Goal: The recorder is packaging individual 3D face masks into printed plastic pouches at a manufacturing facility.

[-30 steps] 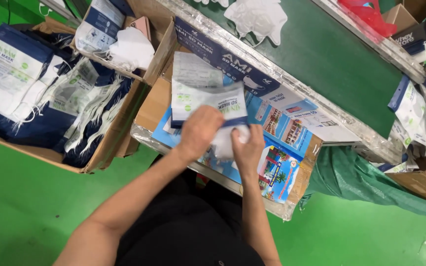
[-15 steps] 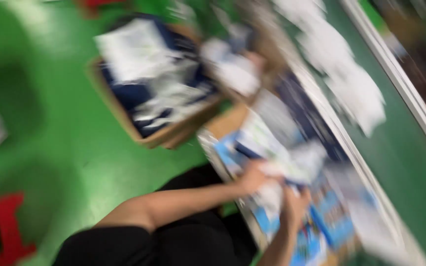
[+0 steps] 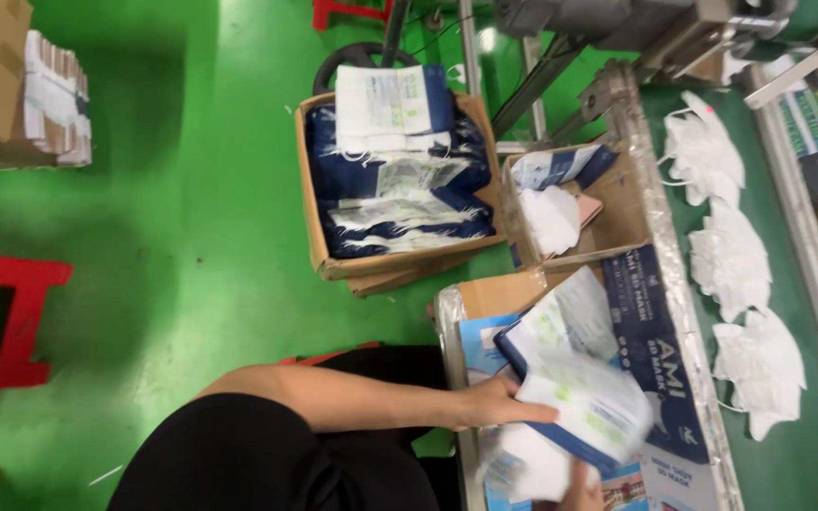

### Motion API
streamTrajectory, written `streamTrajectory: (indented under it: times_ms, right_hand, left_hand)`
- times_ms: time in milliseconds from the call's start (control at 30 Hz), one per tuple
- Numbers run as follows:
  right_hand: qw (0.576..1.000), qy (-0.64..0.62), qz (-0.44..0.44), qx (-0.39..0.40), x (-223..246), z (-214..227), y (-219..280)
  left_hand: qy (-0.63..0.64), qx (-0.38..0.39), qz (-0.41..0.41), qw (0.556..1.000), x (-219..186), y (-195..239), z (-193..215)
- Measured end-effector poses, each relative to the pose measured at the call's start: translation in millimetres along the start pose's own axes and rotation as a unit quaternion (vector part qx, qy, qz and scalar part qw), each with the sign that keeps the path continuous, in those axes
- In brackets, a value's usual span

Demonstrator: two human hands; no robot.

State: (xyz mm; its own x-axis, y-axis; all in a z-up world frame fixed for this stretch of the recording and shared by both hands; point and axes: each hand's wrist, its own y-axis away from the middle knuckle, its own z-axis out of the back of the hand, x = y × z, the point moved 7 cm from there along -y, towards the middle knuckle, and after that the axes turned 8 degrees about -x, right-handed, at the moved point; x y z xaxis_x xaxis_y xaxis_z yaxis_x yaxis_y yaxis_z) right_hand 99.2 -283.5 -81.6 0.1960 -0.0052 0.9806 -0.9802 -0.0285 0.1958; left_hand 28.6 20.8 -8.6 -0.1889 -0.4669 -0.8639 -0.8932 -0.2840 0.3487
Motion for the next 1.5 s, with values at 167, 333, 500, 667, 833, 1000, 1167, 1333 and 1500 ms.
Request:
streamTrajectory:
  times_ms: [167, 333, 500, 667, 833, 1000, 1167, 1333, 1500]
  right_hand:
    - [0.994, -0.093, -0.03, -0.045, 67.9, -118.3, 34.9]
    - [0.953, -0.3, -0.049, -0.009, -14.7, -73.5, 27.3]
    - [0.958, -0.277, -0.031, -0.064, 66.0, -101.8, 53.5]
    - [0.956, -0.242, 0.081, -0.147, 40.7, -85.8, 45.3]
    - [0.977, -0.176, 0.035, -0.111, 57.6, -102.0, 47.0]
    - [0.916, -0.365, -0.004, -0.167, 69.3, -113.7, 65.7]
    - [0.957, -0.205, -0.06, -0.197, 110.3, -110.0, 58.9]
    - [0.959, -0.034, 0.144, -0.244, 129.7, -58.3, 58.9]
    - [0.869, 0.292, 0.397, -0.054, 229.4, -129.4, 101.3]
  left_hand:
    - [-0.011, -0.008, -0.095, 0.995, -6.3, -1.5, -20.4]
    - [-0.022, -0.024, -0.146, 0.989, -6.4, -23.8, -12.8]
    - [0.008, 0.14, -0.103, 0.985, -6.5, 7.9, -50.7]
    - [-0.065, 0.169, -0.069, 0.981, -40.8, -1.0, -55.3]
    - [0.004, 0.104, -0.051, 0.993, -21.2, -2.4, -50.3]
    - [-0.001, 0.127, -0.167, 0.978, -7.4, 4.3, -60.1]
    - [0.013, -0.013, -0.091, 0.996, -31.2, -5.9, -32.7]
    - [-0.039, 0.05, -0.124, 0.99, -96.4, 20.4, -53.3]
    - [-0.368, 0.059, -0.553, 0.745, -180.8, 68.7, -81.7]
